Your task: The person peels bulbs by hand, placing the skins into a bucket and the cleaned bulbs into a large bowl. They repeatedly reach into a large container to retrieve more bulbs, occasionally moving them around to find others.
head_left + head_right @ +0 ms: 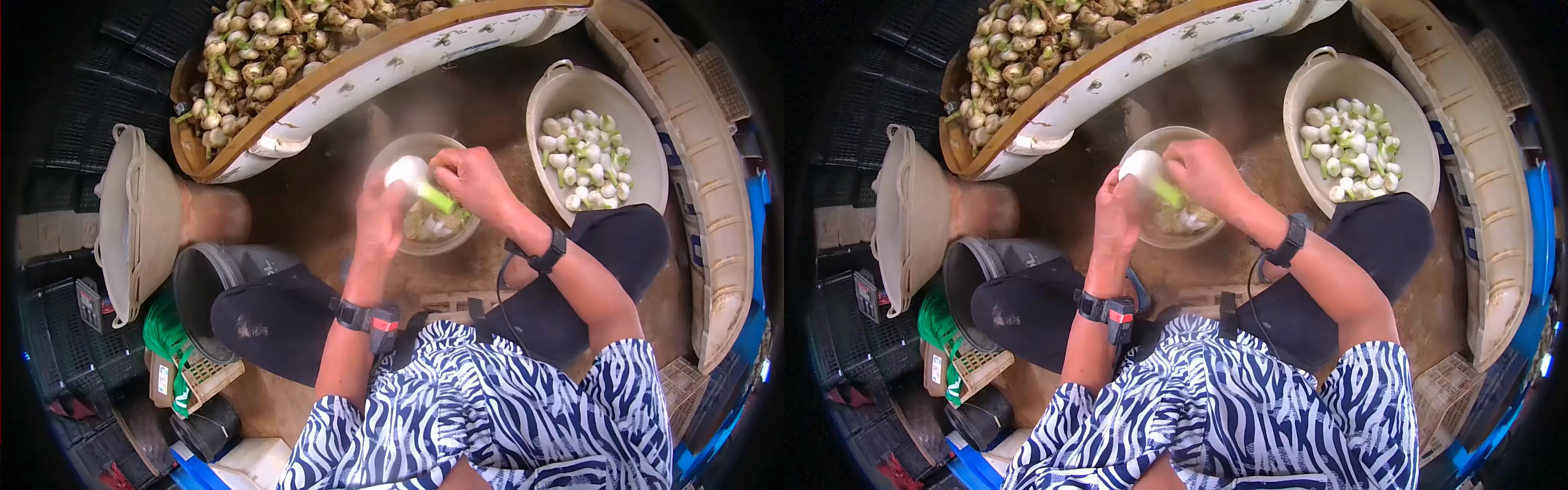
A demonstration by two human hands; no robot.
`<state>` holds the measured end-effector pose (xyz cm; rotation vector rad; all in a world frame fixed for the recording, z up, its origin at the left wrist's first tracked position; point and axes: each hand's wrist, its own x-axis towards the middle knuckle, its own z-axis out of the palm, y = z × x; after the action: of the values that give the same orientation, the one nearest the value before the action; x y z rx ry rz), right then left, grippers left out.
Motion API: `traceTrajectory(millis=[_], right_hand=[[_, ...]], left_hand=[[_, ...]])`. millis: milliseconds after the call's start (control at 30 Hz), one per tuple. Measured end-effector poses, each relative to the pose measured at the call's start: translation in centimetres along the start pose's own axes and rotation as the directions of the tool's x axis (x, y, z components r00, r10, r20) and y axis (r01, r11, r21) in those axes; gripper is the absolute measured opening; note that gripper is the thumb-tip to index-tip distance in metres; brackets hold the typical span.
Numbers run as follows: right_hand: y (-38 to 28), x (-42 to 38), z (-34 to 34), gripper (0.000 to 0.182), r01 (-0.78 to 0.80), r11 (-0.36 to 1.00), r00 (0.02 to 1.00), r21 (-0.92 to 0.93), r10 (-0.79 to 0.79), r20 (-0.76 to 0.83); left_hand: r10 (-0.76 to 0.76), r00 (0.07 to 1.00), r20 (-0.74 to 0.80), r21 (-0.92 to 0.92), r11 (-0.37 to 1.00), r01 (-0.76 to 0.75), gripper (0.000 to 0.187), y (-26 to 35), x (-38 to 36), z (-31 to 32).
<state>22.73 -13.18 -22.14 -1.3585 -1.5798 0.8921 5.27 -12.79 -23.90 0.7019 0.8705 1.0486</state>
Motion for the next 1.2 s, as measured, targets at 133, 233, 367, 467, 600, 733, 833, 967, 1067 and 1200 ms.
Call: traceTrajectory(millis=[133, 233, 367, 467, 600, 733, 833, 967, 1067, 1200], right_hand=[[-0.3, 0.1, 0.1, 0.011, -0.039, 0.99, 0.998, -0.138, 0.031, -0.06], [1.8, -0.5, 1.6, 0.012, -0.114, 0.981, 0.991, -0.155, 0.123, 0.05], [4.1, -1.6, 2.6, 0.015, -0.043, 0.952, 0.941, -0.304, 0.14, 0.307], [0.1, -1.0, 0.8, 0.032, 0.043, 0.851, 0.931, -0.524, 0.156, 0.33], [-3.8, -0.2, -0.7, 0.037, 0.143, 0.978, 0.989, -0.152, -0.134, 0.069], [0.7, 1.7, -2.8, 0.018, -0.333, 0.829, 0.937, 0.45, 0.344, 0.06], [2.9, 1.7, -5.1, 0.017, -0.363, 0.467, 0.908, 0.806, 0.37, 0.195], [3.4, 2.0, -9.5, 0.017, -0.258, 0.528, 0.888, 0.809, 0.46, -0.018], [4.0, 1.4, -13.7, 0.017, -0.156, 0.986, 0.871, 0.059, 0.165, -0.462], [5.5, 0.7, -17.0, 0.019, -0.304, 0.915, 0.742, 0.265, 0.402, -0.537]], left_hand=[[-0.019, 0.998, 0.068, -0.294, 0.955, 0.038, 0.035, -0.5, 0.3, 0.1], [-0.103, 0.994, -0.04, -0.47, 0.88, 0.072, 0.043, -1.0, 1.3, -0.3], [-0.088, 0.992, 0.088, -0.609, 0.783, 0.124, 0.043, -0.2, 1.3, -0.6], [0.026, 1.0, -0.003, -0.364, 0.931, -0.025, 0.039, 0.0, 1.1, -0.5], [-0.11, 0.984, -0.136, -0.233, 0.969, 0.076, 0.031, -0.3, 1.1, 1.1], [0.045, 0.994, 0.098, 0.363, 0.928, -0.078, 0.028, 0.5, -0.3, 1.6], [-0.146, 0.982, 0.121, 0.241, 0.964, 0.113, 0.036, 1.6, 0.2, -0.4], [-0.05, 0.965, 0.256, 0.784, 0.595, -0.177, 0.047, -1.3, 2.6, -2.4], [-0.015, 0.933, 0.359, 0.877, 0.347, -0.332, 0.058, -1.4, 2.1, -1.1], [0.057, 0.945, 0.322, 0.854, 0.413, -0.316, 0.046, -0.1, 3.9, 1.3]])
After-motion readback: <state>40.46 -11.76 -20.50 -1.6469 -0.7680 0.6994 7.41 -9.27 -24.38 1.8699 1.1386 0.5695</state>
